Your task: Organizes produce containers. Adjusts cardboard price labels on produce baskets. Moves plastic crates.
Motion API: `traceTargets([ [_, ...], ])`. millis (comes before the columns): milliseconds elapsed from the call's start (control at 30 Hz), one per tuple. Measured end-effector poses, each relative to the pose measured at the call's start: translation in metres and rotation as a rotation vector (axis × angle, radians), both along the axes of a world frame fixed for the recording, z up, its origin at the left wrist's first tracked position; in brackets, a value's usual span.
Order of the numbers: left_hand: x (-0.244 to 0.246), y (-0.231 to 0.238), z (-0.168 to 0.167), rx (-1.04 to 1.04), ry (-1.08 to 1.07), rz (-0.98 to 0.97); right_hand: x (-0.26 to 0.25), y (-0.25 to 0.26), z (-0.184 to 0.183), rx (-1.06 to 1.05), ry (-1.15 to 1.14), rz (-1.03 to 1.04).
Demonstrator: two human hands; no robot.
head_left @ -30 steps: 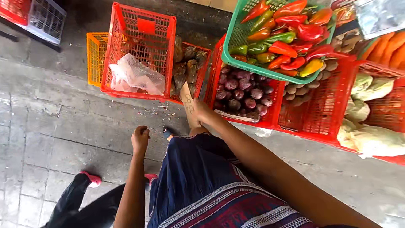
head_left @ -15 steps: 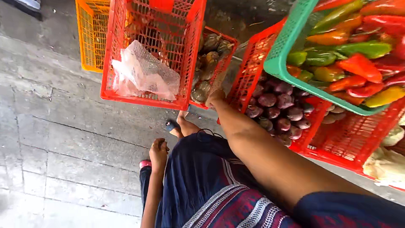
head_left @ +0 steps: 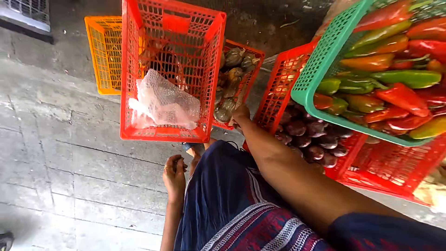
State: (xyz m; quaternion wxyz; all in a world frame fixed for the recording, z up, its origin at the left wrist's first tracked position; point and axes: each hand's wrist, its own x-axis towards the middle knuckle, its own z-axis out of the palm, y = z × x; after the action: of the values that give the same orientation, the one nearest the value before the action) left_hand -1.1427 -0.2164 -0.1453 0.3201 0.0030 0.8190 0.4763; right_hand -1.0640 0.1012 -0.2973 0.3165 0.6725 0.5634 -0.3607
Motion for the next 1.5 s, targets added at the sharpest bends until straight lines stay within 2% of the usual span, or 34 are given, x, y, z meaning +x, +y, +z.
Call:
traceTargets([
  [200, -0.047, 0.019, 0.03, 0.152, 0.208, -0.078, 0.007, -0.006, -0.007, 0.145, 0.028, 0.036],
  [400, -0.092, 0.024, 0.021, 0.309, 0.155, -0.216, -0.007, -0.036, 0.009, 0.091, -0.026, 0.192],
  [533, -0.131, 0.019, 0.011, 0.346, 0.12, -0.41, -0.009, -0.058, -0.015, 0.053, 0.029, 0.124],
  [700, -0.19, 0.013, 0.02, 0.274, 0.238, -0.527, -0.028, -0.073, -0.029, 0.126, -0.054, -0.025],
  [833, -0.214, 0.026, 0.015, 0.209, 0.363, -0.592, -0.025, -0.062, 0.011, 0.206, -0.072, -0.056],
  [933, -0.218, 0.04, 0.011, 0.173, 0.415, -0.804, -0.034, -0.048, 0.094, 0.32, -0.034, -0.032],
  [1000, -0.217, 0.047, 0.014, 0.116, 0.544, -0.927, -0.039, -0.05, 0.144, 0.63, 0.124, 0.009],
  [1100, -0.219, 0.045, 0.024, -0.053, 0.824, -0.805, -0.06, -0.052, 0.185, 1.063, 0.505, 0.108],
  [1167, -0.231, 0.043, 0.027, -0.208, 0.842, -0.678, -0.074, -0.042, 0.191, 1.234, 0.639, 0.099],
  [1200, -0.239, 0.041, 0.026, -0.287, 0.772, -0.64, -0.076, -0.034, 0.189, 1.266, 0.638, 0.071],
  [1267, -0.254, 0.034, 0.019, -0.437, 0.518, -0.65, -0.07, -0.022, 0.179, 1.204, 0.516, -0.019],
  [1367, -0.267, 0.021, -0.005, -0.514, 0.256, -0.719, -0.055, -0.014, 0.153, 0.896, 0.254, -0.139],
  [1433, -0.26, 0.017, -0.016, -0.518, 0.239, -0.723, -0.042, -0.017, 0.129, 0.69, 0.111, -0.155],
  [1500, -0.251, 0.012, -0.024, -0.478, 0.293, -0.654, -0.027, -0.028, 0.1, 0.579, 0.018, -0.111],
])
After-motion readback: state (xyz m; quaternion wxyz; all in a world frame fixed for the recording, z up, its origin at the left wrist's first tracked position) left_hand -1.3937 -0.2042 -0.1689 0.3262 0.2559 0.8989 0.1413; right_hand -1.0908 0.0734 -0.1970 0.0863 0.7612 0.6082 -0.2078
